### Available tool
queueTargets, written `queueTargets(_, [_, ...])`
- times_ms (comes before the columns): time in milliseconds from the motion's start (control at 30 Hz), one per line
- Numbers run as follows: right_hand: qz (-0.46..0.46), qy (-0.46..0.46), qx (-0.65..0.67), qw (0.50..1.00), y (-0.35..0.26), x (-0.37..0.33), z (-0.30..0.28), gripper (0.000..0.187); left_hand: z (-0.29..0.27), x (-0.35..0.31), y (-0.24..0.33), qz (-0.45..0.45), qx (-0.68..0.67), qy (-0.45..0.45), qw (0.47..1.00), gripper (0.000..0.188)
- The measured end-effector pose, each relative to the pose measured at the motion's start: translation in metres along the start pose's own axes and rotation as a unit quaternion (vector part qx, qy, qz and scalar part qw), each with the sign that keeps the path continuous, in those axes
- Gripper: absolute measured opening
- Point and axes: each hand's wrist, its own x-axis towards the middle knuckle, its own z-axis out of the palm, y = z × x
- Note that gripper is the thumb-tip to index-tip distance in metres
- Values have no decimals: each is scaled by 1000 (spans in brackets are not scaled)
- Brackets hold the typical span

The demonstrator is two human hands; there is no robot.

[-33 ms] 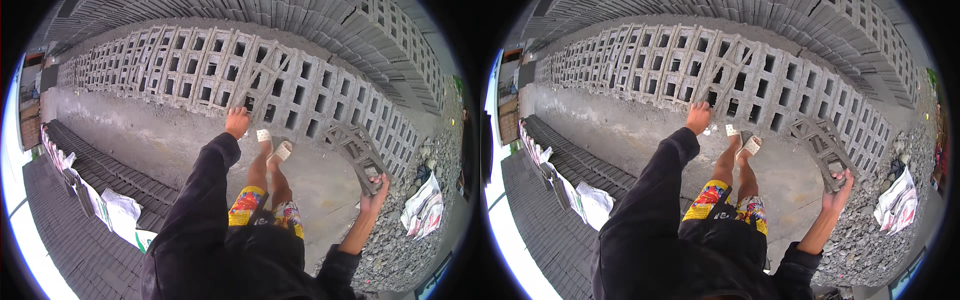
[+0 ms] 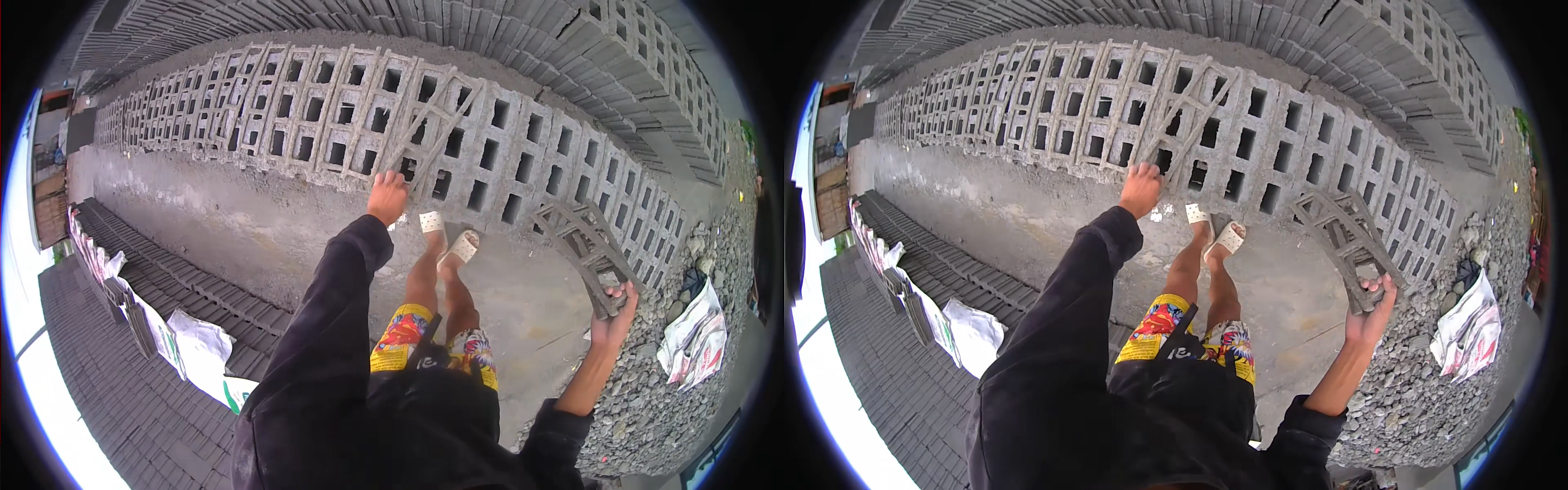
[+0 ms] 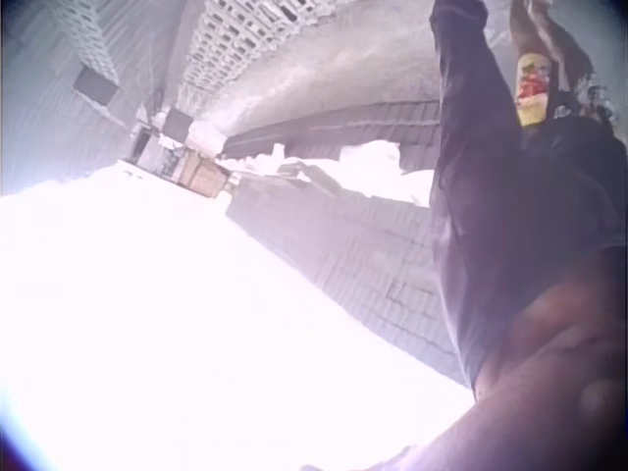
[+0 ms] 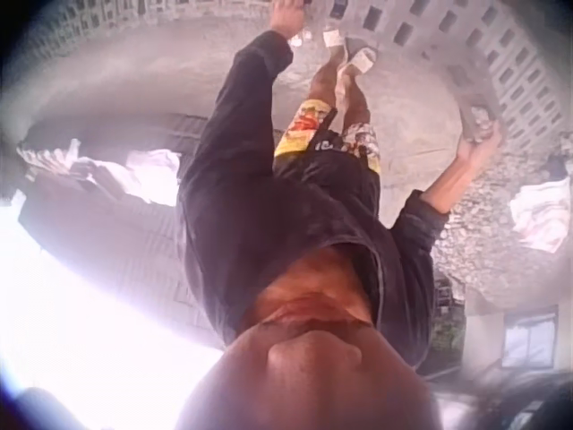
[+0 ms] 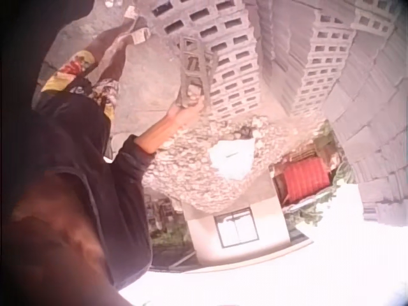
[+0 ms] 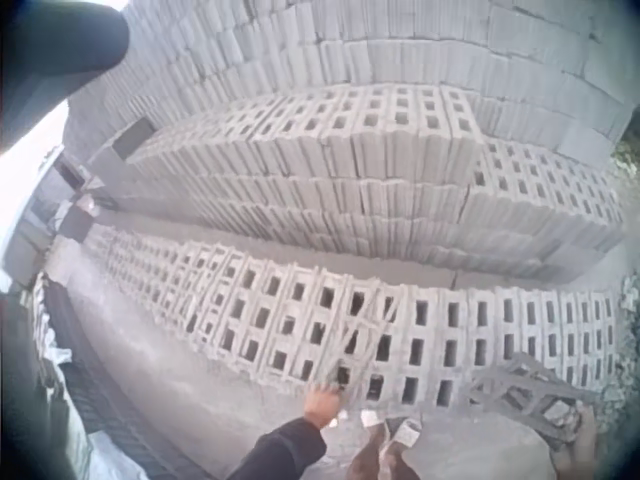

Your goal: The person picks up concrete blocks from stacks and places them onto padded surfaces.

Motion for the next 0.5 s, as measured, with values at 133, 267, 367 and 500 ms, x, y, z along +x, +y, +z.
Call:
queueTargets(133, [-14,17,-16,1000,-5,-8,-5,15,-55,-3,-34,103,65,-45,991,27])
queueTargets(267, [-20,15,7,1000,2,-11,-2,16,-66,-5,-97,121,112,-2,986,30])
queueTargets(367, [-49,33,3,998,6,-13,3,16,-44,-7,-124,97,109,1,989,28])
queueTargets(500, [-56,16,20,998,18,-11,7,16,-18,-19,-118,105,94,-34,989,28])
